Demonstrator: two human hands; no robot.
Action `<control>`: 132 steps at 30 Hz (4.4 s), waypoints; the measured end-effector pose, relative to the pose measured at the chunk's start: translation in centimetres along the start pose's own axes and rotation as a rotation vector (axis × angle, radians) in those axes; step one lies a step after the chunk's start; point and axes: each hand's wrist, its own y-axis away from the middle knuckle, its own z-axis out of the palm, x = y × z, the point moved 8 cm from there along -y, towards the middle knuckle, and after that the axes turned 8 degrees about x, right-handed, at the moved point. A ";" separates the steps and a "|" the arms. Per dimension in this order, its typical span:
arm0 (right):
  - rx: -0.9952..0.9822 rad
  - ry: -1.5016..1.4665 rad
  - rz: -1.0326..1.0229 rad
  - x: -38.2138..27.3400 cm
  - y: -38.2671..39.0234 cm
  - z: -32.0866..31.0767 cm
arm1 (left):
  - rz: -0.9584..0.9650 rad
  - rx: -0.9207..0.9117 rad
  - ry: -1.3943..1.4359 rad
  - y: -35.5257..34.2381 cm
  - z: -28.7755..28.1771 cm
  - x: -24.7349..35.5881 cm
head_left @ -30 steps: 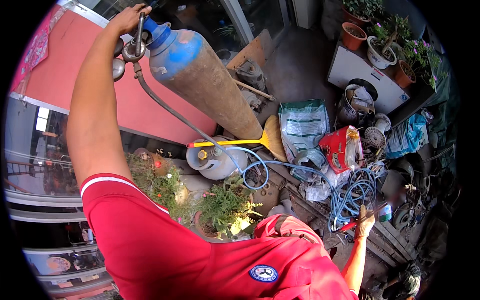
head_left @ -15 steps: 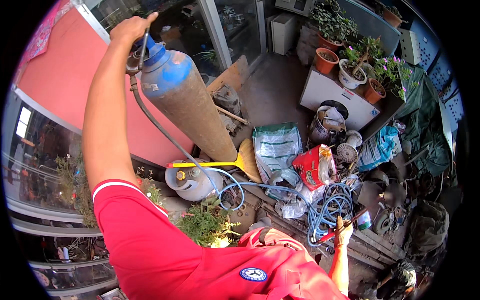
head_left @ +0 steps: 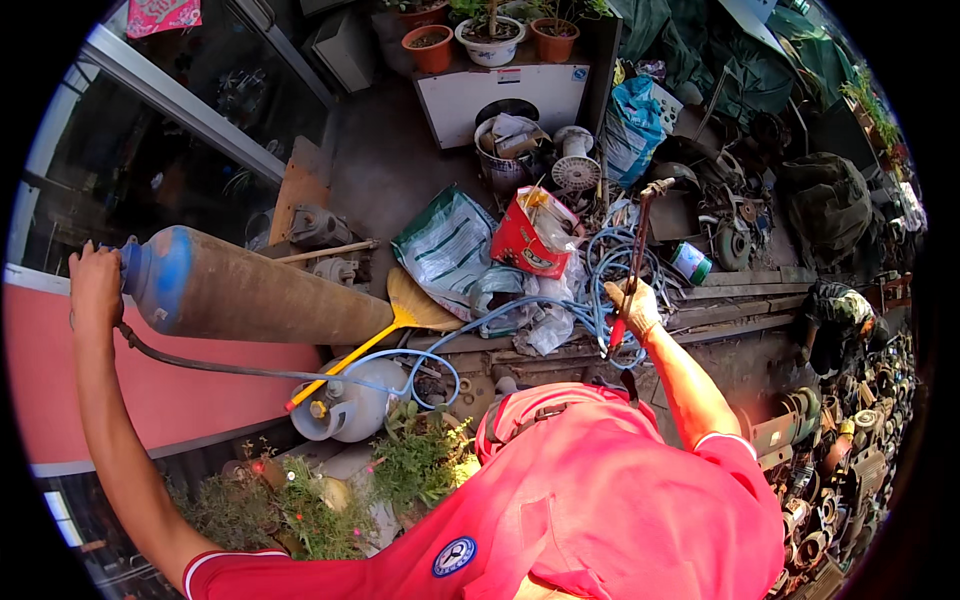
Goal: The person picks up a large cylindrical metal part from a scrap pile, wipes it with a cloth, and positions it upright. They then connect a torch to a gas cylinder, light it, and apply the flame to the metal part to cut or heat it.
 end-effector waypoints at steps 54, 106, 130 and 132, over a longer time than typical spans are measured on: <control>0.038 -0.346 0.157 -2.5 4.5 -3.5 | -0.566 0.299 0.024 4.6 -6.5 1.2; -0.037 -0.293 0.129 0.9 3.0 -1.0 | -0.545 -0.266 0.521 5.3 -3.5 -4.6; 0.116 -0.391 0.133 0.7 2.3 -0.1 | -1.086 0.727 0.012 6.6 -4.8 1.4; 0.201 -0.484 0.216 0.7 2.8 -1.3 | -1.116 0.693 0.050 6.2 -4.3 1.0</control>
